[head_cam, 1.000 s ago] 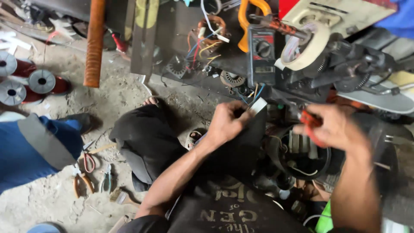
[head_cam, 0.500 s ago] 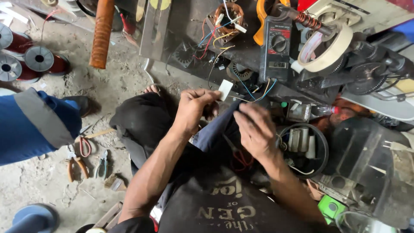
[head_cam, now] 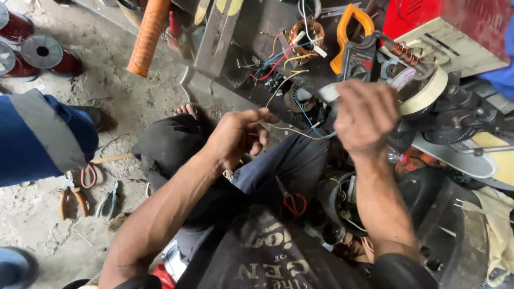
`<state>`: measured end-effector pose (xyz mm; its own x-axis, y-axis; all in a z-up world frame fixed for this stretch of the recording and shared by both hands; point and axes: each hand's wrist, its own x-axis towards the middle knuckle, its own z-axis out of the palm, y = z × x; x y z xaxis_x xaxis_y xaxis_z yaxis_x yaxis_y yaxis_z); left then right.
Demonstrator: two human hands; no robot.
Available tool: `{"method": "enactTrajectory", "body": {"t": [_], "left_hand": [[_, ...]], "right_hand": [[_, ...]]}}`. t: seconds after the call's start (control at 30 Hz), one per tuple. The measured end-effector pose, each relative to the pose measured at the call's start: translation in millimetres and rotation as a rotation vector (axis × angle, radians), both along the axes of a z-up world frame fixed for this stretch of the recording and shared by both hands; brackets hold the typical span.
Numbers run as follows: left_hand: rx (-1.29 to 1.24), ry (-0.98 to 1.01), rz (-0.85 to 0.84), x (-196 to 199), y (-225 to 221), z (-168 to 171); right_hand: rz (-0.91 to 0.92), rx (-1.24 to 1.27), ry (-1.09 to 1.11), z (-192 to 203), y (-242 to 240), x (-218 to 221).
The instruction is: Repairing an electric motor by insulating and organizing wires using tape and scissors
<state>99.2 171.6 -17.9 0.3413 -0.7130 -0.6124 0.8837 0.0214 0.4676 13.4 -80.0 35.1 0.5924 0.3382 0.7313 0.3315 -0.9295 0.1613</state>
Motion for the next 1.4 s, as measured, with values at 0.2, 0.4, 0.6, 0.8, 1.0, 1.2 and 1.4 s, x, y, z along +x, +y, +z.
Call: {"method": "enactTrajectory", "body": {"t": [0.2, 0.4, 0.6, 0.8, 1.0, 1.2, 1.4], "left_hand": [[0.592, -1.683, 0.197, 41.8, -37.8, -15.6], [0.819, -1.785, 0.004, 57.0, -65.3, -72.7], [0.813, -1.765, -0.030, 61.3, -71.6, -85.6], [0.795, -1.724, -0.019, 64.3, -70.4, -92.0], [0.575, -1.156, -0.105, 62.2, -62.9, -59.6], [0.389, -1.055, -0.128, 63.7, -50.6, -44.4], [0.378, -1.037, -0.101, 62.3, -37.7, -32.2]], "right_hand": [[-0.047, 0.508, 0.511, 40.2, 43.6, 29.8], [-0.238, 0.084, 0.966, 17.5, 54.8, 68.0], [-0.284, -0.039, 0.896, -8.5, 52.7, 85.1], [-0.321, -0.066, 0.810, -15.8, 47.3, 78.5], [-0.240, 0.079, 0.767, -5.8, 48.4, 75.9], [-0.192, 0.184, 0.797, 5.4, 44.9, 76.3], [-0.213, 0.450, 0.800, 28.1, 60.1, 66.3]]}}
